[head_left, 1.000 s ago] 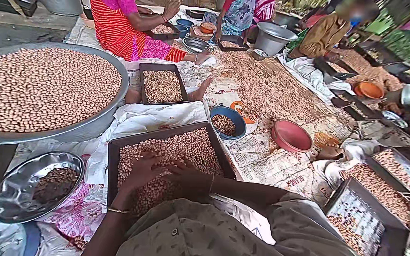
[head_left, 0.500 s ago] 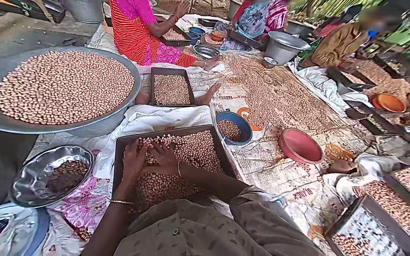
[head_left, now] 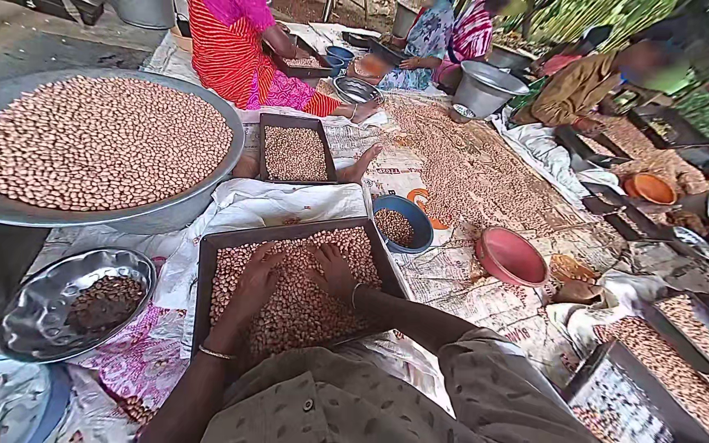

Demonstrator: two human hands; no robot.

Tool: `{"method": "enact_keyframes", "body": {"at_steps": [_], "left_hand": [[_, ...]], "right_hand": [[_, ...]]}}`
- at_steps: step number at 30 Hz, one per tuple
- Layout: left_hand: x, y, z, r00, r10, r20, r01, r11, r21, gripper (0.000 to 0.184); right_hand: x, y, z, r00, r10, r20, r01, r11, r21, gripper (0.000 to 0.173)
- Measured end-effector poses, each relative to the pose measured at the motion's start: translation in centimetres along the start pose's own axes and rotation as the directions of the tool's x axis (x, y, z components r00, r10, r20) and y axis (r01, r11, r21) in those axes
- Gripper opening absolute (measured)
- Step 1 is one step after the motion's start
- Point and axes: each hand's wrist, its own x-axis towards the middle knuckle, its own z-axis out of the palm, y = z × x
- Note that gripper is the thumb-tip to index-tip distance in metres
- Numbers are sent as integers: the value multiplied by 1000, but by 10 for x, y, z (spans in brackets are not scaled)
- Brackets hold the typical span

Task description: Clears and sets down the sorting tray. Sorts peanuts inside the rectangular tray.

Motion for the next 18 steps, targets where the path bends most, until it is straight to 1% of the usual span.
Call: {"method": "enact_keyframes", "body": {"at_steps": [1,2,3,4,5,6,7,8,9,10,11,12,13,14,15,16,17,18], "left_hand": [[0,-2,-6,991,-114,-73,118,991,64,40],[0,-5,-11,962,-230,-146,245,965,91,44],[1,-6,-16,918,-341,-202,362,929,81,48],[2,-7,-21,874,-429,-227,450,892,49,53],[1,-9,-25,850,-479,-220,496,868,22,57],[0,-10,-26,850,-497,-177,507,861,19,60],[-1,-9,-25,872,-480,-94,486,873,45,63],[-2,-5,-23,900,-435,20,432,898,87,62],[-1,0,-20,915,-374,150,354,924,144,59],[0,5,-15,914,-301,274,255,948,191,56],[1,10,-10,895,-224,386,161,969,190,52],[0,13,-3,881,-121,458,66,989,134,46],[-1,12,4,874,-7,485,-21,998,54,40],[-2,11,9,869,82,488,-72,997,-39,37],[-2,10,12,871,139,472,-96,989,-112,36],[-3,8,13,890,163,426,-105,982,-155,38],[-4,4,12,925,161,343,-114,981,-155,39],[-4,0,11,960,145,239,-117,985,-129,36]], "right_hand": [[20,-17,8,999,-28,-15,29,999,34,66],[35,-37,12,999,-43,9,42,998,50,68],[45,-56,13,996,-76,56,72,995,64,71],[47,-75,11,984,-123,130,112,990,91,74],[41,-88,7,960,-187,210,164,979,121,77],[27,-96,5,927,-263,266,228,961,157,78],[8,-96,2,893,-334,302,284,938,199,77],[-11,-92,-6,856,-373,358,311,925,219,77],[-30,-84,-14,834,-371,408,311,928,207,77],[-47,-72,-20,835,-333,439,298,943,149,73],[-62,-56,-26,846,-279,455,272,959,83,68],[-74,-38,-31,867,-216,449,220,975,45,66],[-83,-19,-36,893,-151,425,171,985,-8,64],[-87,0,-41,920,-87,382,117,991,-57,65],[-87,17,-43,949,-25,313,54,995,-86,69],[-83,32,-43,979,29,204,-13,997,-78,71],[-73,43,-41,994,88,68,-86,996,-33,72],[-59,50,-35,986,162,-48,-159,986,53,75]]}}
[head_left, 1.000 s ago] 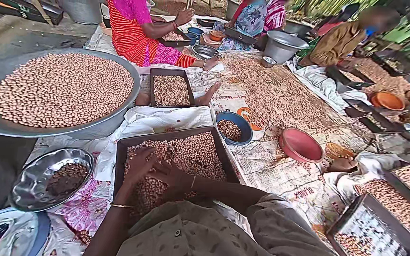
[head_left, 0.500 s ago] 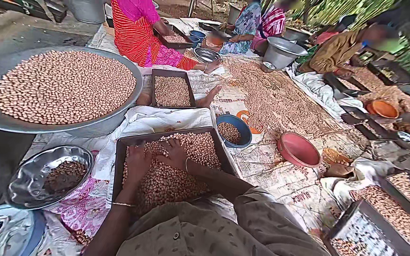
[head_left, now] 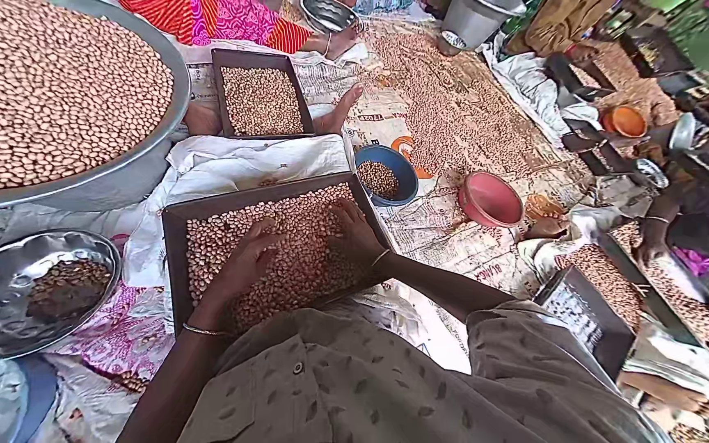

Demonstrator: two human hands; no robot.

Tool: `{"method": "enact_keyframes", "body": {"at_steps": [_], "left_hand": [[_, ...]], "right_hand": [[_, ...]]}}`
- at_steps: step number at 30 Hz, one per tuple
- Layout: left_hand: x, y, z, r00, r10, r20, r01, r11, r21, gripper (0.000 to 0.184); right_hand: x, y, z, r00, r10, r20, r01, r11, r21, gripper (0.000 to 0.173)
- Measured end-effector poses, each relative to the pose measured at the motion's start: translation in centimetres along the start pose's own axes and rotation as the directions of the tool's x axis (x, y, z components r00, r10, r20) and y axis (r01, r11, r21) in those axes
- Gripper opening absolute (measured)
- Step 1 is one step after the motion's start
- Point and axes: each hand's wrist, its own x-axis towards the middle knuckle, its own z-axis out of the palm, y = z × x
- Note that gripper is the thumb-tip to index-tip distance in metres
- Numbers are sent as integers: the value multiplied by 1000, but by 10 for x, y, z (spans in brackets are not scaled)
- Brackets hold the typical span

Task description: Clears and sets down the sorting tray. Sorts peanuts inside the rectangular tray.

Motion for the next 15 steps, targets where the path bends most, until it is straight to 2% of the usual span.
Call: {"method": "enact_keyframes", "body": {"at_steps": [2,4,5,7,9,10,12,13,14,15], "left_hand": [[-1,-9,-6,970,-55,-235,83,990,112,35],[-4,-12,-15,900,-209,-382,291,941,173,42],[-4,-10,-21,845,-302,-441,406,899,162,46],[-7,-8,-31,744,-451,-492,546,836,59,57],[-8,-10,-34,718,-508,-475,564,825,-30,63],[-9,-11,-33,729,-512,-454,559,828,-36,65],[-12,-11,-32,788,-498,-363,540,841,19,64],[-14,-13,-33,838,-461,-292,501,862,75,61],[-14,-14,-33,894,-403,-198,431,893,129,58],[-13,-16,-29,942,-322,-99,334,927,170,55]], "right_hand": [[35,-2,21,976,106,-191,-73,982,176,76],[67,-25,45,931,171,-322,-72,952,296,64],[81,-42,52,923,189,-335,-72,941,332,59],[92,-87,61,958,125,-259,-27,936,351,57],[82,-126,65,993,-66,-98,98,922,375,59],[70,-139,65,981,-195,4,179,906,383,61],[41,-145,63,874,-458,163,388,859,336,68],[24,-139,56,812,-535,234,468,835,288,72],[7,-128,47,780,-558,285,512,830,222,73],[-8,-111,38,781,-543,308,519,839,162,72]]}}
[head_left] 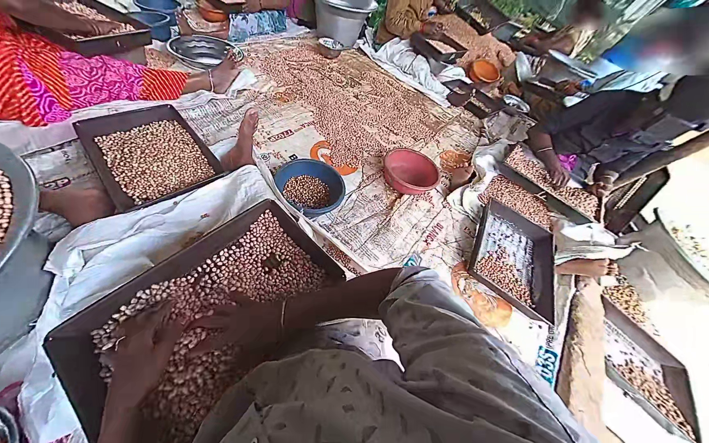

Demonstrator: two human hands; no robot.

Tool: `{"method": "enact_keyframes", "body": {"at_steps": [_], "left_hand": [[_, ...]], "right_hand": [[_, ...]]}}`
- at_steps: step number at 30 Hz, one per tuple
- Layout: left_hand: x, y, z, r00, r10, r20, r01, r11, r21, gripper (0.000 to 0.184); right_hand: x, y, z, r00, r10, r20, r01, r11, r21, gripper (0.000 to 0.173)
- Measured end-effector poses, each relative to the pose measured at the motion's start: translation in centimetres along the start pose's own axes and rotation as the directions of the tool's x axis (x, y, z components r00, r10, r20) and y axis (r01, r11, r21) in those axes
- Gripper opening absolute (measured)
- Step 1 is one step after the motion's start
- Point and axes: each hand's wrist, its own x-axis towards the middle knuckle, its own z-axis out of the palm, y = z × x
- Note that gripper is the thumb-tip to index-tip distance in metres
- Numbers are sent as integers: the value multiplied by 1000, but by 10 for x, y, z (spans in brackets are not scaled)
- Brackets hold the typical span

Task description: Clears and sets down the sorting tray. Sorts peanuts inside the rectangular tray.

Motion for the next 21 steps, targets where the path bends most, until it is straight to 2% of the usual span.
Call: {"method": "enact_keyframes", "body": {"at_steps": [2,4,6,9,11,14,15,17,18,19,21], "left_hand": [[5,5,14,969,214,127,-213,977,-21,44],[10,11,27,910,373,181,-352,926,-139,39],[11,14,34,888,443,121,-416,888,-198,41],[7,12,26,912,402,-77,-407,910,-77,45],[3,14,12,918,336,-210,-342,940,10,45],[-12,34,-16,926,120,-357,-132,991,-9,43],[-18,39,-24,910,29,-414,-43,999,-25,44],[-31,18,-34,845,-108,-523,110,994,-28,54],[-39,7,-37,831,-183,-525,168,983,-77,61],[-48,5,-41,837,-280,-470,233,960,-156,66],[-68,14,-48,863,-424,-275,334,887,-319,61]], "right_hand": [[-42,20,-8,989,149,-22,-150,986,-76,68],[-65,49,-20,935,353,-33,-355,930,-93,71],[-62,73,-29,868,485,-106,-492,869,-57,74],[-14,91,-22,813,457,-361,-481,876,25,72],[34,84,-17,833,392,-391,-408,912,46,70],[85,47,-16,932,272,-240,-277,961,13,52],[92,40,-16,953,230,-197,-240,970,-29,49],[86,41,-18,967,185,-177,-205,973,-102,42],[74,51,-23,960,201,-197,-229,965,-129,41],[58,64,-29,946,246,-213,-279,950,-142,44],[17,91,-42,916,335,-220,-368,920,-136,46]]}}
